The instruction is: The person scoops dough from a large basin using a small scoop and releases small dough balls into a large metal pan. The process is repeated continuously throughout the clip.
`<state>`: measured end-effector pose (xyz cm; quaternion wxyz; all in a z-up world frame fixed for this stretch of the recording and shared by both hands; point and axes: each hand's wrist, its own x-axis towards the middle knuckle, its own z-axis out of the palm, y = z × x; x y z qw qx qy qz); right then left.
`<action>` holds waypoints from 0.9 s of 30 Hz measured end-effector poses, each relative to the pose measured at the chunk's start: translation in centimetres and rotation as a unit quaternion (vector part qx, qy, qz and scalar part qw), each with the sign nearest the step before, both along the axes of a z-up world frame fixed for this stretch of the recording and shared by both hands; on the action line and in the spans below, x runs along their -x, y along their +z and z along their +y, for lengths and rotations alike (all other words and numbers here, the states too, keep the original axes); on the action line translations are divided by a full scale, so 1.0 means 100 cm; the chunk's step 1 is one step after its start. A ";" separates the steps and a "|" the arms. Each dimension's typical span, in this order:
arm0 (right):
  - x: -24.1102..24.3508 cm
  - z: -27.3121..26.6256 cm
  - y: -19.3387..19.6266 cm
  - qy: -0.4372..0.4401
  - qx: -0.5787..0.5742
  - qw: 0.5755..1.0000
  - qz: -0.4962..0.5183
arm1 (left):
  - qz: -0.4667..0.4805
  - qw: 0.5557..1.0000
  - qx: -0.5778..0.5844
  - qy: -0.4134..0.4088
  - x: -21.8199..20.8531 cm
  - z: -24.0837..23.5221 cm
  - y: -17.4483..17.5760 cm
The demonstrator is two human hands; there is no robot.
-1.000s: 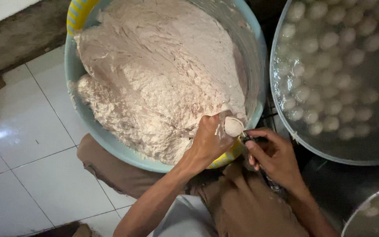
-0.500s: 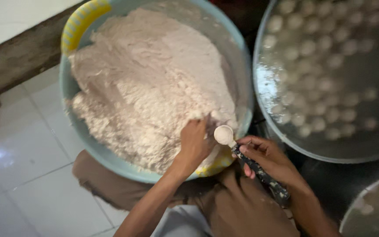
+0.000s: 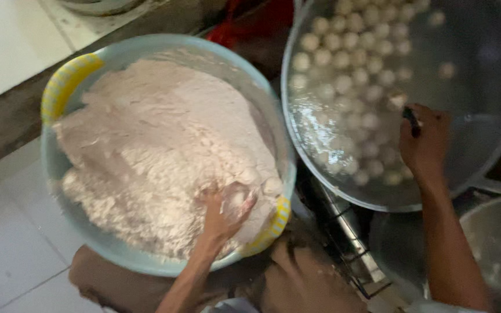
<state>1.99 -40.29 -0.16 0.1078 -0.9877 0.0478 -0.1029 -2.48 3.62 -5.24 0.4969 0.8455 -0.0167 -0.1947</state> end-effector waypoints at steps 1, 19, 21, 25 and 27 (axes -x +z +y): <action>0.004 0.016 0.008 0.004 -0.043 0.999 -0.006 | -0.069 0.997 0.014 0.022 -0.001 -0.010 -0.005; 0.067 0.214 0.053 -0.028 -0.470 0.849 0.238 | -0.010 0.992 0.129 0.009 -0.043 -0.045 0.079; 0.069 0.208 0.043 -0.090 -0.564 0.754 0.326 | -0.003 0.994 0.108 -0.012 -0.041 -0.041 0.076; 0.069 0.196 0.024 -0.081 -0.632 0.657 0.404 | 0.021 0.998 -0.007 -0.057 -0.043 -0.037 0.070; 0.070 0.194 0.020 -0.067 -0.630 0.643 0.430 | 0.051 0.992 -0.068 -0.091 -0.043 -0.035 0.069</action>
